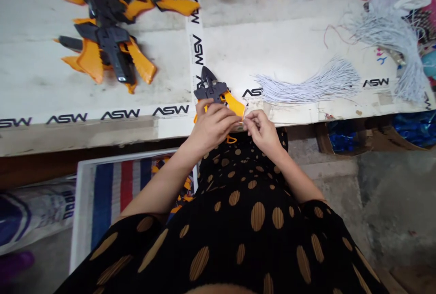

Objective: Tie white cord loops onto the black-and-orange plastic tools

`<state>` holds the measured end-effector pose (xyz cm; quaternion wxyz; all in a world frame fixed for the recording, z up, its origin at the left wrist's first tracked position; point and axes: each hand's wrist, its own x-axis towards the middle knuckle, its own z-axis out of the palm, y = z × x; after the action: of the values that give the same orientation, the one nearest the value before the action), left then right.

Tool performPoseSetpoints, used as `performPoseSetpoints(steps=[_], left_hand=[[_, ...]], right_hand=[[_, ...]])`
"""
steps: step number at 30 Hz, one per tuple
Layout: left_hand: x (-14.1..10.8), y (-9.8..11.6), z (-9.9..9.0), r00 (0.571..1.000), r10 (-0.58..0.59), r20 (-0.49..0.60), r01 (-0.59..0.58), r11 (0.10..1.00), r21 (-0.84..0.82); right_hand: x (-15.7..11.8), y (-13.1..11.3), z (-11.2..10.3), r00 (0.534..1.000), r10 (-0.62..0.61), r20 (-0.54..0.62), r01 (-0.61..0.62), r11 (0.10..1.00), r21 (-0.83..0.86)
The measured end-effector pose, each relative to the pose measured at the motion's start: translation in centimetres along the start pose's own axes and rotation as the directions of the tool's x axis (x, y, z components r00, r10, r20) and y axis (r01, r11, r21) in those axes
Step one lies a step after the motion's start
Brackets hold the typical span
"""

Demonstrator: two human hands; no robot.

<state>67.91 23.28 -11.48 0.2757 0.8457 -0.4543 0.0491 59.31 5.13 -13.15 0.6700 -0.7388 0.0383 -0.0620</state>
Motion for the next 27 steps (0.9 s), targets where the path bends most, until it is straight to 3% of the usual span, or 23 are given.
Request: performPoseSetpoints(steps=[2, 4, 5, 7, 9, 10, 11, 13, 15, 17, 19, 21, 24, 27], left_hand=[[-0.5, 0.3, -0.6, 0.997, -0.078, 0.009, 0.078, 0.994, -0.07], [-1.0, 0.7, -1.1, 0.98, -0.195, 0.039, 0.199, 0.943, -0.267], [-1.2, 1.0, -1.2, 0.962, -0.264, 0.076, 0.271, 0.873, -0.405], [-1.8, 1.6, -1.2, 0.908, -0.379, 0.177, 0.394, 0.635, -0.664], [-2.3, 2.2, -0.9, 0.862, -0.451, 0.232, 0.433, 0.416, -0.799], [-2.5, 2.5, -0.7, 0.851, -0.48, 0.212, 0.421, 0.382, -0.823], [-2.7, 2.7, -0.5, 0.85, -0.502, 0.157, 0.395, 0.411, -0.822], [-2.9, 3.0, -0.2, 0.872, -0.489, -0.035, 0.316, 0.615, -0.722], [-3.1, 2.9, -0.1, 0.91, -0.347, -0.229, 0.207, 0.856, -0.473], [-3.2, 2.5, -0.2, 0.94, -0.147, -0.309, 0.098, 0.981, -0.168], [-3.4, 2.0, -0.5, 0.956, -0.003, -0.293, 0.021, 0.998, 0.06], [-3.7, 1.4, -0.7, 0.968, 0.079, -0.24, -0.038, 0.985, 0.171], [-3.9, 0.7, -0.9, 0.985, 0.094, -0.143, -0.071, 0.984, 0.161], [-3.9, 0.8, -0.9, 0.99, 0.009, -0.141, -0.002, 0.998, 0.055]], right_hand=[[-0.1, 0.1, 0.2, 0.999, -0.015, 0.041, 0.016, 1.0, -0.021], [-0.1, 0.2, 0.3, 0.997, -0.052, 0.062, 0.055, 0.998, -0.044], [-0.2, 0.2, 0.4, 0.995, -0.076, 0.065, 0.08, 0.995, -0.056], [-0.4, 0.0, 0.9, 0.992, -0.119, 0.044, 0.122, 0.99, -0.066], [-0.7, -0.4, 1.7, 0.992, -0.124, 0.009, 0.124, 0.991, -0.041], [-0.9, -0.5, 2.1, 0.994, -0.106, -0.008, 0.106, 0.994, -0.009], [-0.9, -0.7, 2.4, 0.997, -0.076, -0.016, 0.077, 0.997, 0.031], [-1.0, -0.9, 2.7, 1.0, 0.001, -0.003, -0.001, 0.993, 0.115], [-0.8, -1.0, 2.6, 0.997, 0.069, 0.044, -0.076, 0.98, 0.185], [-0.6, -1.0, 2.2, 0.986, 0.124, 0.11, -0.148, 0.957, 0.25], [-0.4, -0.9, 1.9, 0.966, 0.186, 0.178, -0.234, 0.922, 0.309], [-0.2, -0.9, 1.7, 0.945, 0.248, 0.213, -0.309, 0.892, 0.331], [-0.1, -0.8, 1.7, 0.93, 0.302, 0.208, -0.355, 0.882, 0.309], [0.0, -0.7, 1.9, 0.927, 0.3, 0.224, -0.356, 0.893, 0.275]])
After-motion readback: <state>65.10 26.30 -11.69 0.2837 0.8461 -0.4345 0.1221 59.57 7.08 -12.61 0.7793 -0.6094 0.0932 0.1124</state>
